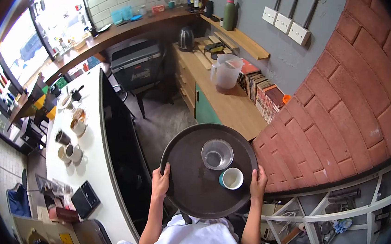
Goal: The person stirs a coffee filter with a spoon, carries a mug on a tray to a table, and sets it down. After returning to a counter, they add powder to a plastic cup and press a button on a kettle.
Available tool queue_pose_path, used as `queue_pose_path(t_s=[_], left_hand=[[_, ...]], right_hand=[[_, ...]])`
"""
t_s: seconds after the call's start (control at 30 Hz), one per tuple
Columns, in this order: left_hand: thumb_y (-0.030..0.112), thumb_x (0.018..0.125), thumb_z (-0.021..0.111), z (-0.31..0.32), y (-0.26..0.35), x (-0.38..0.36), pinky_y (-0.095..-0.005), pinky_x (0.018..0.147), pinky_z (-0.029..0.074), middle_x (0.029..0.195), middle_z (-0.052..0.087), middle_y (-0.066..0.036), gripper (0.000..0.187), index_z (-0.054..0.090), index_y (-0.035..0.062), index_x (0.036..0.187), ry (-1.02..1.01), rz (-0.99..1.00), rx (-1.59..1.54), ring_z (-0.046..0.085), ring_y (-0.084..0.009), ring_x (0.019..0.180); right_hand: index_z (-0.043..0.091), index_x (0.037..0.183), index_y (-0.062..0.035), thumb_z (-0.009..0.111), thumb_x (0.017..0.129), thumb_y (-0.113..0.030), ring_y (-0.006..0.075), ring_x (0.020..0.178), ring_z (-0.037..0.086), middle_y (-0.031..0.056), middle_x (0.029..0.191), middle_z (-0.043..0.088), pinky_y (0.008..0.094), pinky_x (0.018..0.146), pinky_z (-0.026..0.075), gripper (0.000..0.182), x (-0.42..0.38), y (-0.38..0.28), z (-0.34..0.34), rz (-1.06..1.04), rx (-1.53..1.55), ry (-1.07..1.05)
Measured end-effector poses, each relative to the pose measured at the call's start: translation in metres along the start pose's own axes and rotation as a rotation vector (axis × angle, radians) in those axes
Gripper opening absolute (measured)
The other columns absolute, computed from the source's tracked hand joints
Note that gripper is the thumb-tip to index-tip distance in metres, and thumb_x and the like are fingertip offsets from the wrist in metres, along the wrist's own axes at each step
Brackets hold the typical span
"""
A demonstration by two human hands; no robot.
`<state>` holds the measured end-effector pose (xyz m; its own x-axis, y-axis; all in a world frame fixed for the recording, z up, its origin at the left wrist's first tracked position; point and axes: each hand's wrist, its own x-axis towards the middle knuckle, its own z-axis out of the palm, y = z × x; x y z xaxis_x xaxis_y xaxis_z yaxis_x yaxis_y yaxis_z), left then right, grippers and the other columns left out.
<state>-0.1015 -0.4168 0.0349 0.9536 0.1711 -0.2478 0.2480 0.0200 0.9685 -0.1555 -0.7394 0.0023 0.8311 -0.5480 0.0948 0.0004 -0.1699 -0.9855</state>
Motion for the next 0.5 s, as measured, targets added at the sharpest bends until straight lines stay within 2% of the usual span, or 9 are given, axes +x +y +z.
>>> queue_pose_path(t_s=[0.03,0.13,0.23,0.3,0.4,0.5], left_hand=[[0.029,0.098,0.052,0.004,0.002,0.014,-0.0254,0.05,0.032,0.06,0.046,0.005,0.04,0.053,0.0009,0.069,0.003,-0.002,-0.004,0.039,-0.0035,0.057],[0.033,0.098,0.051,0.014,-0.003,0.059,-0.0257,0.051,0.032,0.06,0.045,0.005,0.044,0.051,0.0009,0.068,-0.014,-0.031,0.134,0.039,-0.0038,0.058],[0.035,0.098,0.051,0.036,-0.004,0.1,-0.0265,0.054,0.036,0.062,0.049,0.003,0.045,0.054,-0.0018,0.072,-0.036,-0.033,0.114,0.042,-0.0049,0.061],[0.035,0.098,0.052,0.053,-0.006,0.129,-0.0305,0.059,0.043,0.07,0.059,-0.003,0.045,0.061,-0.0074,0.084,-0.038,-0.051,0.103,0.051,-0.0085,0.066],[0.036,0.097,0.053,0.074,-0.027,0.183,-0.0323,0.059,0.043,0.067,0.059,-0.004,0.048,0.06,-0.009,0.082,-0.06,-0.081,0.178,0.051,-0.0095,0.065],[0.037,0.096,0.053,0.099,-0.036,0.234,-0.0331,0.057,0.043,0.065,0.057,-0.004,0.049,0.059,-0.0092,0.079,-0.124,-0.087,0.265,0.05,-0.0093,0.064]], right_hand=[[0.048,0.125,0.0103,0.05,0.096,-0.014,0.0234,0.11,0.056,0.0198,0.117,0.058,0.0338,0.095,0.043,0.038,0.012,-0.004,0.005,0.024,-0.05,-0.067],[0.048,0.125,0.0095,0.05,0.096,-0.013,0.0244,0.11,0.057,0.0203,0.117,0.059,0.0335,0.094,0.043,0.038,0.05,0.014,0.022,0.044,-0.09,-0.056],[0.048,0.125,0.0084,0.05,0.095,-0.012,0.0253,0.107,0.058,0.021,0.114,0.06,0.0336,0.092,0.044,0.036,0.089,0.031,0.036,0.041,-0.212,-0.017],[0.049,0.124,0.0077,0.052,0.094,-0.009,0.0259,0.109,0.058,0.0215,0.115,0.059,0.0342,0.092,0.044,0.034,0.113,0.039,0.047,0.118,-0.161,0.007],[0.05,0.123,0.0065,0.053,0.093,-0.007,0.027,0.112,0.056,0.0214,0.118,0.058,0.0352,0.093,0.043,0.033,0.151,0.073,0.06,0.209,-0.083,0.031],[0.052,0.122,0.0058,0.053,0.093,-0.005,0.0297,0.112,0.056,0.0211,0.119,0.057,0.0361,0.094,0.043,0.031,0.188,0.115,0.069,0.174,-0.231,0.133]])
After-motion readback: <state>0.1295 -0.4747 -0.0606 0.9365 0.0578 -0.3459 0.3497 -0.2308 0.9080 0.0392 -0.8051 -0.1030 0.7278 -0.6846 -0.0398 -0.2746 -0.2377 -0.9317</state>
